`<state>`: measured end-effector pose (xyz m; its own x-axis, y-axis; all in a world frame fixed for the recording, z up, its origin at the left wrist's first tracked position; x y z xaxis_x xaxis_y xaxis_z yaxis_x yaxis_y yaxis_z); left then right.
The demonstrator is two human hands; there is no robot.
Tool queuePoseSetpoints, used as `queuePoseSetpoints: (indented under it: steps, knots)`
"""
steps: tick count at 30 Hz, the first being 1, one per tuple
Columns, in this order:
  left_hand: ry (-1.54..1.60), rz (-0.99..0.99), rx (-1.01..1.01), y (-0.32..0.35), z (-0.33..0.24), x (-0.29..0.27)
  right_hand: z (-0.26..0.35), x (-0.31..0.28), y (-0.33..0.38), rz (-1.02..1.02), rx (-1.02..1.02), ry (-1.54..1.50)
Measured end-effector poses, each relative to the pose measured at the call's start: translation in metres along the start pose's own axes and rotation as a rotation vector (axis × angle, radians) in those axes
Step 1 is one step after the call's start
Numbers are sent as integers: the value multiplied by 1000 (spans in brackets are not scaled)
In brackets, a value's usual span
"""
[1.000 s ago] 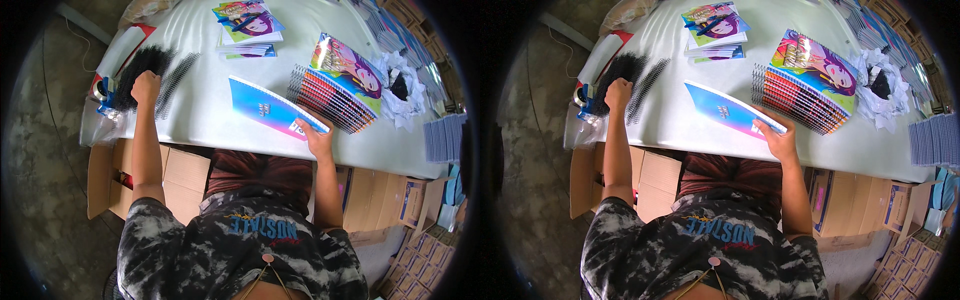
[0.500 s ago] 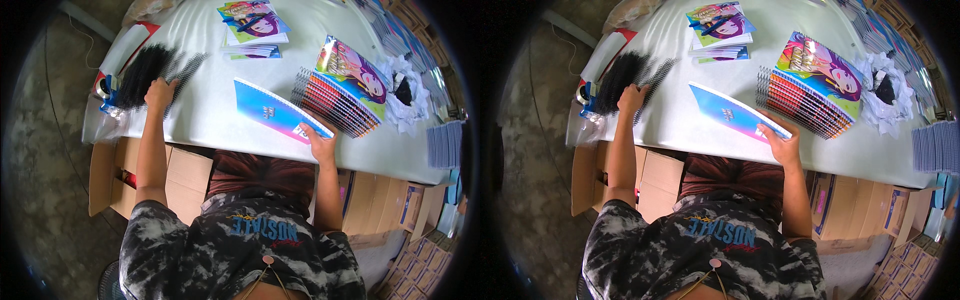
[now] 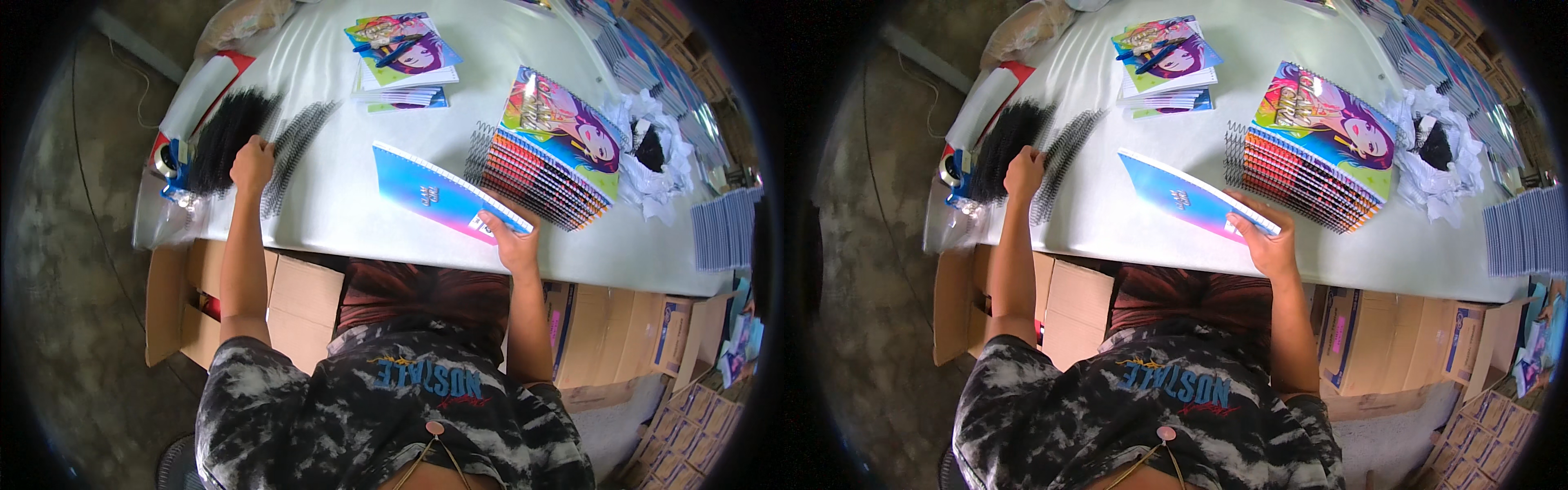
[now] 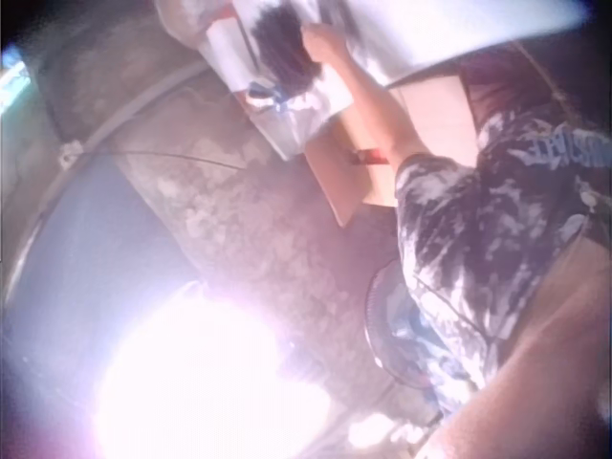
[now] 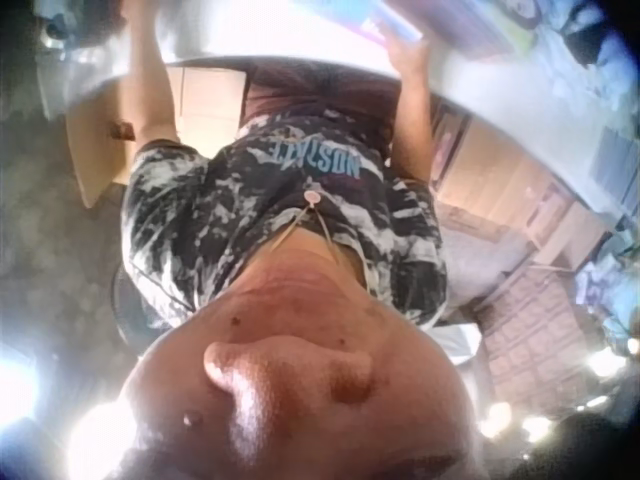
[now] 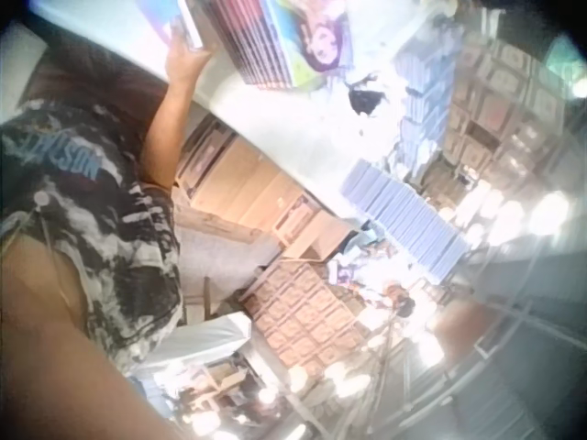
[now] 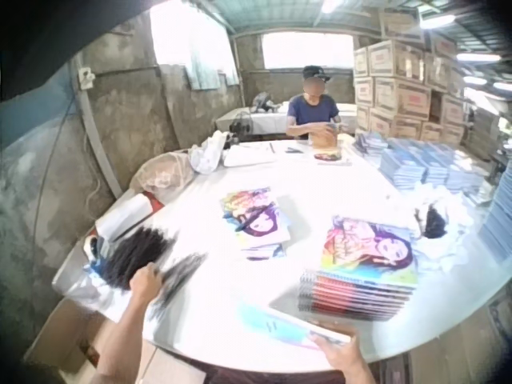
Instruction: The person inserts spiral bindings into notebook covers and stacks the completed notebooks on a table. They repeatedly pick up a cover, insert a spiral, and place the finished notebook onto a growing pile.
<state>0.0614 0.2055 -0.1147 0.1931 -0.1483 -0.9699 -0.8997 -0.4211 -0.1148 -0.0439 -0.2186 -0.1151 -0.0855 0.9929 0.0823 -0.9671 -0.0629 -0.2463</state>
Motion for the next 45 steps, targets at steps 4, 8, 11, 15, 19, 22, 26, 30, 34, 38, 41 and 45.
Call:
queuePoseSetpoints:
  steps: [4, 8, 11, 15, 19, 22, 26, 30, 34, 38, 41, 45]
  knots:
    - [2, -68, 88, 1, 0, -2, 1, 2, -1, 23, 22, 19]
    - [-17, -34, 78, -4, 2, 10, -1, 1, -1, 7, 36, -5]
    - [145, -85, 16, -1, -5, -9, 1, 0, 0, 4, 19, -6]
    - [300, -265, 74, -11, 2, -32, 0, 2, 1, 6, 1, -13]
    - [672, -97, 495, 21, -43, -48, -3, 2, 0, 2, -5, -1]
    - [912, 425, 523, 86, -103, -68, 0, 0, -1, 3, -9, 20]
    - [915, 530, 574, 93, -108, -48, 0, -1, -1, 6, -11, 32]
    - [875, 547, 541, 94, -114, -45, 3, -1, 1, 25, -27, 38]
    - [1063, 763, 412, 89, -120, -54, 10, 1, -1, 83, -91, 93]
    - [1073, 621, 691, 78, -123, -62, 14, 2, -1, 98, -84, 91]
    - [574, 380, 1028, 80, -137, -92, 6, -1, 7, 39, 7, 41]
    - [176, 482, 1149, 77, -144, -101, -2, 1, 13, 55, -8, 46]
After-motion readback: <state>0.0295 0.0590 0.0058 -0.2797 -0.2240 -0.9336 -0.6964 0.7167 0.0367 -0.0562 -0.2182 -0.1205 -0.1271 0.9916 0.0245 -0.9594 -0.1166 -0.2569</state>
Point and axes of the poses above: each hand's wrist, its own y-axis away from the middle knuckle, its own x-axis out of the palm, z = x × y, the point moved 2 cm from there along -y, towards the middle knuckle, and after that the axes turned 1 degree about x, right-handed, at the moved point
